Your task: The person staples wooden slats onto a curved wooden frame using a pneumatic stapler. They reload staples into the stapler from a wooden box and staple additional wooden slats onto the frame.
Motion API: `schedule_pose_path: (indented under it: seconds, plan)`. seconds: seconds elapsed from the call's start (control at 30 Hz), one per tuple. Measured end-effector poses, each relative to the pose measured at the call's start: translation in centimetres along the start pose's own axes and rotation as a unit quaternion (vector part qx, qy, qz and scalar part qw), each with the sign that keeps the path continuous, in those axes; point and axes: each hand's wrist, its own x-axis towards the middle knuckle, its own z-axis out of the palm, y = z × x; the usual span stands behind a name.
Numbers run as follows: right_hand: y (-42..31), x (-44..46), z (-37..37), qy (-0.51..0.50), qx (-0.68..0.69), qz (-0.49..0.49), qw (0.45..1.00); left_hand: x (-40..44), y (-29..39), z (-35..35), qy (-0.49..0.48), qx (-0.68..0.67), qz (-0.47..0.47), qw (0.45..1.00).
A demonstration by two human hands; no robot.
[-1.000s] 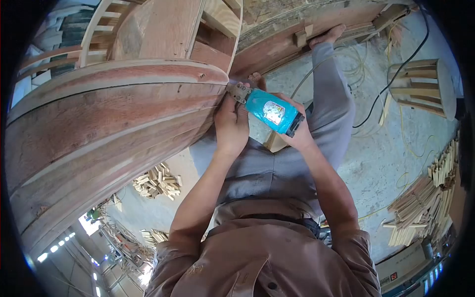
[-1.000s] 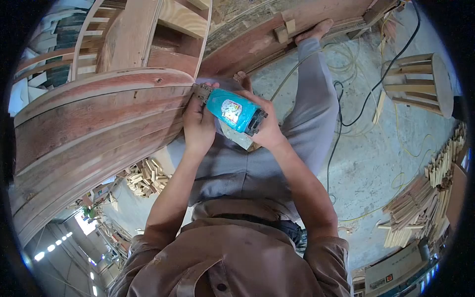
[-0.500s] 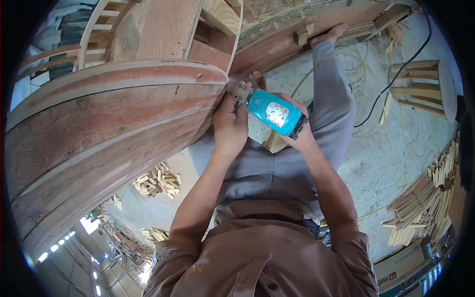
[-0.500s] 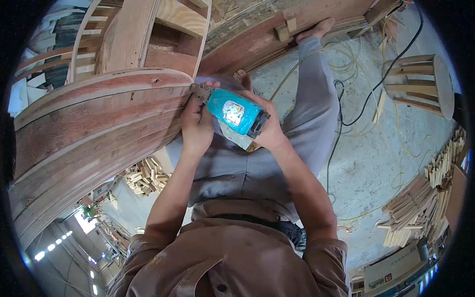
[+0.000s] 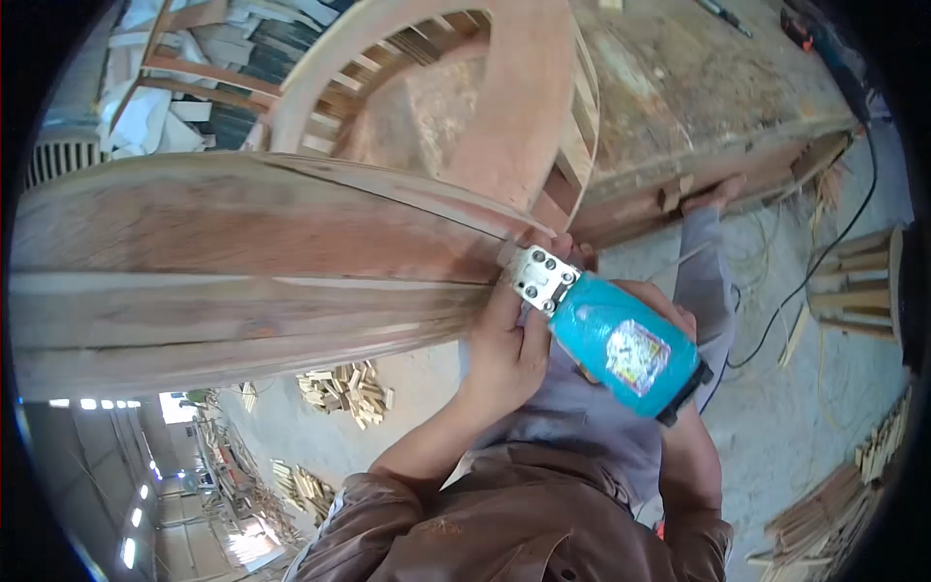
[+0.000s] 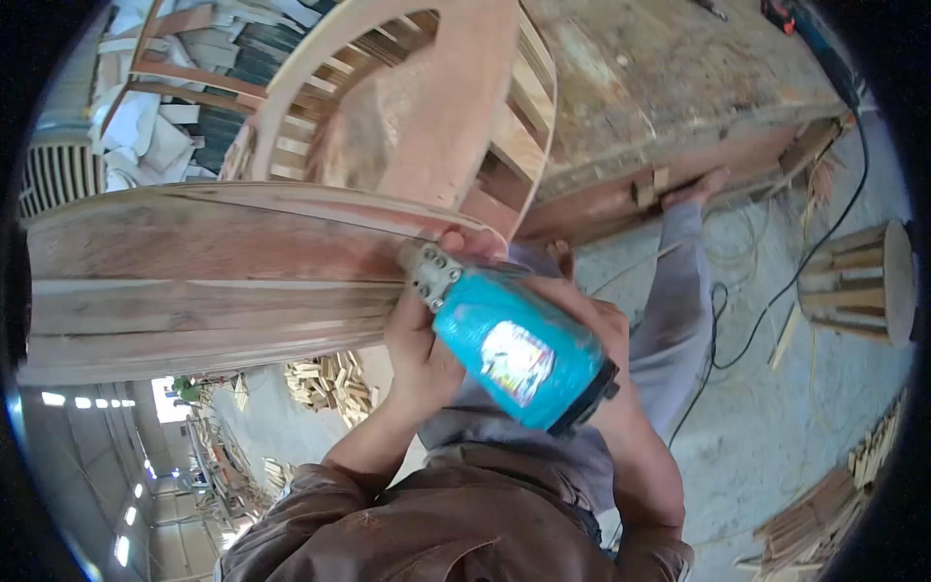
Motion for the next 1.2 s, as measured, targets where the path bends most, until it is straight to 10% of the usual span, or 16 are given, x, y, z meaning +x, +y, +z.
schedule_pose_path:
  seconds: [0.7,0.8,0.97,1.03,1.2]
  plan:
    - [-7.4,3.9,0.4,-0.005,0.094,0.053,0.994,2.5,6.5,-3.0,0.038,0.060,0.033,0.997]
    - [-6.1,2.1,0.6,0.022,0.066,-0.052,0.996,1.8,6.6,-2.9,0.026,0.112,0.048,0.992]
    - [-9.2,0.2,0.7,0.103,0.206,0.247,0.941,0.2,6.8,-2.4,-0.001,0.181,-0.012,0.983]
    - [-7.5,-1.5,0.9,0.062,0.108,0.067,0.990,-0.4,6.8,-2.5,0.010,0.107,0.001,0.994]
    - [-13.5,0.7,0.6,0.001,0.010,-0.034,0.999,0.3,10.5,-5.2,0.059,0.080,0.148,0.984]
